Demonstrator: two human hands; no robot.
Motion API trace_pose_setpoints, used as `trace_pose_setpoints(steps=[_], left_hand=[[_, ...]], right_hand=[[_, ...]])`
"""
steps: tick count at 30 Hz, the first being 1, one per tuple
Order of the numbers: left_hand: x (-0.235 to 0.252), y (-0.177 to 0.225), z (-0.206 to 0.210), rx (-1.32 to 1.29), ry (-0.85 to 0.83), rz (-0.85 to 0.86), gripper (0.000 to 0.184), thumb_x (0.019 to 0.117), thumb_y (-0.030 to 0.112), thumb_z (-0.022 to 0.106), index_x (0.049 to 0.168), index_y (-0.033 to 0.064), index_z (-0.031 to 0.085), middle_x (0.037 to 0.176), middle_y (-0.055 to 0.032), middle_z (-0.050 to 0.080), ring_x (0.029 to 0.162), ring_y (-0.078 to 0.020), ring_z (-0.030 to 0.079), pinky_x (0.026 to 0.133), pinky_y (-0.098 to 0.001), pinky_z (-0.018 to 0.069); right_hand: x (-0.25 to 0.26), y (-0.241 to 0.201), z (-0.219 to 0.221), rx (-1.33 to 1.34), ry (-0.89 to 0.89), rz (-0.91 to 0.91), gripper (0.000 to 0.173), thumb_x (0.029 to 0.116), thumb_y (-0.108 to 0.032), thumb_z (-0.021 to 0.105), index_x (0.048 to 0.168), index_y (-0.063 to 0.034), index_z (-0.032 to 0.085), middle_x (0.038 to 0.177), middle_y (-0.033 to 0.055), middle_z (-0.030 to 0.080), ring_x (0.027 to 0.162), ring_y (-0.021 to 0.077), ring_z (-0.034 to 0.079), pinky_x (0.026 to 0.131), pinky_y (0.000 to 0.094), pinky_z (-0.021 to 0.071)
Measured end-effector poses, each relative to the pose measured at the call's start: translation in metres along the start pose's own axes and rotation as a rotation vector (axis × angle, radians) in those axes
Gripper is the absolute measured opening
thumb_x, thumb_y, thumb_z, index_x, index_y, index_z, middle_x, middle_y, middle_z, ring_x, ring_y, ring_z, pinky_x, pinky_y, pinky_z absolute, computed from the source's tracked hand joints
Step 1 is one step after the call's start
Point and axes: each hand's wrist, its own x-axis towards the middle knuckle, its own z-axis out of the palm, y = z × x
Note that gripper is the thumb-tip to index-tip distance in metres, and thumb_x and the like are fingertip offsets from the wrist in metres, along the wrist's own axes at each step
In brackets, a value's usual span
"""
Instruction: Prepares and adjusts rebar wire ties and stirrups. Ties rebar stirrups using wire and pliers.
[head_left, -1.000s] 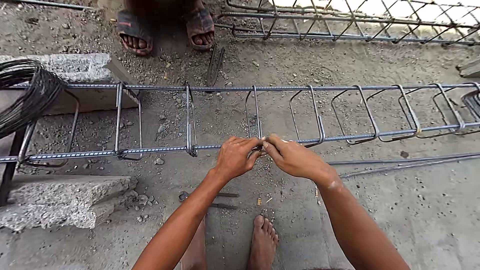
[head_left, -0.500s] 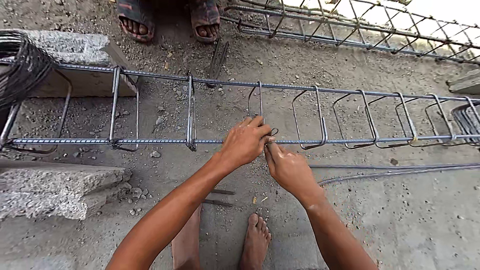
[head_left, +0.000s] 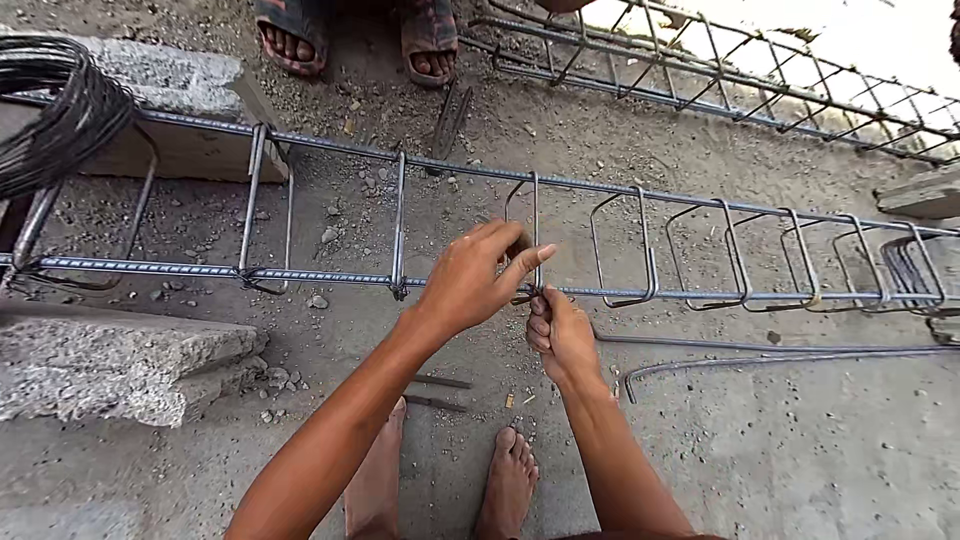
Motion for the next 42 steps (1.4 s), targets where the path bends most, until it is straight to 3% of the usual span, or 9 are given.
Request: trace_pose_setpoints(steps=[2, 4, 7, 11, 16, 22, 33, 37, 42], left_hand=[[-0.031, -0.003, -0.004, -0.108, 0.046, 0.003, 0.032, 0.1064, 0.036, 0.053, 0.103, 0.0094, 0.07, 0.094, -0.0003, 0.066, 0.088, -0.0111, 0.065, 0.08, -0.0332, 0.0563], [-0.065, -0.009, -0.002, -0.215, 0.04, -0.004, 0.032, 0.1063, 0.036, 0.053, 0.103, 0.0094, 0.071, 0.094, 0.002, 0.068, 0.09, -0.0071, 0.065, 0.082, -0.0299, 0.0573], [-0.113, -0.023, 0.002, -0.21, -0.063, -0.079, 0.042, 0.107, 0.044, 0.05, 0.103, 0.0086, 0.073, 0.093, -0.0011, 0.071, 0.091, -0.0085, 0.067, 0.084, -0.0303, 0.0557], [-0.148, -0.053, 0.016, 0.14, -0.37, -0.22, 0.046, 0.1049, 0.047, 0.052, 0.113, 0.0059, 0.069, 0.106, -0.0144, 0.07, 0.103, -0.0328, 0.068, 0.091, -0.0509, 0.0537], [-0.16, -0.071, 0.046, 0.272, -0.629, -0.314, 0.051, 0.1003, 0.043, 0.063, 0.133, 0.0039, 0.061, 0.141, -0.0199, 0.058, 0.135, -0.0388, 0.052, 0.113, -0.0545, 0.0391], [-0.171, -0.073, 0.066, 0.384, -0.798, -0.412, 0.075, 0.0914, 0.043, 0.074, 0.149, 0.004, 0.047, 0.156, -0.0222, 0.042, 0.146, -0.0403, 0.039, 0.12, -0.0564, 0.027], [-0.179, -0.081, 0.071, 0.421, -0.78, -0.362, 0.056, 0.0927, 0.03, 0.073, 0.136, -0.0008, 0.055, 0.14, -0.0258, 0.053, 0.133, -0.043, 0.049, 0.111, -0.0563, 0.037], [-0.179, -0.075, 0.073, 0.359, -0.775, -0.368, 0.036, 0.1019, 0.021, 0.059, 0.131, -0.0014, 0.056, 0.131, -0.0259, 0.059, 0.128, -0.0429, 0.055, 0.105, -0.0537, 0.0449], [-0.175, -0.073, 0.066, 0.277, -0.832, -0.348, 0.031, 0.1105, 0.021, 0.041, 0.132, 0.0095, 0.06, 0.116, -0.0228, 0.068, 0.104, -0.0443, 0.069, 0.083, -0.0594, 0.0543]], right_hand=[[-0.006, 0.0, 0.001, 0.323, -0.047, 0.121, 0.049, 0.1138, -0.037, 0.026, 0.081, -0.0116, 0.053, 0.05, -0.008, 0.038, 0.037, 0.0013, 0.035, 0.037, 0.0151, 0.0318], [-0.005, -0.001, -0.009, 0.168, -0.112, 0.128, 0.054, 0.1134, -0.042, 0.02, 0.087, -0.0086, 0.054, 0.051, -0.0049, 0.043, 0.038, 0.0031, 0.038, 0.039, 0.0164, 0.0346], [-0.01, -0.015, -0.045, -0.835, -0.107, -0.24, 0.055, 0.1135, -0.034, 0.021, 0.097, -0.0076, 0.066, 0.061, -0.0054, 0.056, 0.05, 0.0053, 0.05, 0.05, 0.0233, 0.0426], [-0.011, -0.045, -0.069, -1.681, -0.078, -0.691, 0.054, 0.1017, -0.044, 0.058, 0.127, 0.0034, 0.06, 0.105, 0.0248, 0.066, 0.094, 0.0452, 0.067, 0.075, 0.0603, 0.0549], [0.01, -0.054, -0.046, -1.978, -0.263, -0.943, 0.054, 0.1027, -0.05, 0.056, 0.098, 0.0043, 0.062, 0.087, 0.0208, 0.061, 0.084, 0.0399, 0.067, 0.067, 0.0483, 0.0541], [0.013, -0.051, -0.037, -2.142, -0.4, -0.983, 0.026, 0.1065, -0.014, 0.049, 0.099, 0.007, 0.062, 0.088, 0.0216, 0.061, 0.081, 0.0378, 0.067, 0.066, 0.0451, 0.054], [0.004, -0.017, -0.034, -1.488, -0.114, -0.662, 0.052, 0.1111, -0.031, 0.033, 0.083, 0.0014, 0.063, 0.068, 0.0161, 0.06, 0.063, 0.0335, 0.066, 0.056, 0.049, 0.0507], [0.002, -0.013, -0.027, -0.857, -0.07, -0.254, 0.045, 0.112, -0.031, 0.038, 0.085, -0.0076, 0.066, 0.06, -0.0055, 0.051, 0.05, 0.0046, 0.047, 0.051, 0.0242, 0.0401], [0.0, -0.011, -0.02, -0.412, -0.098, -0.029, 0.047, 0.1133, -0.031, 0.036, 0.087, -0.0042, 0.064, 0.059, -0.0029, 0.055, 0.044, 0.0033, 0.042, 0.043, 0.0183, 0.0341]])
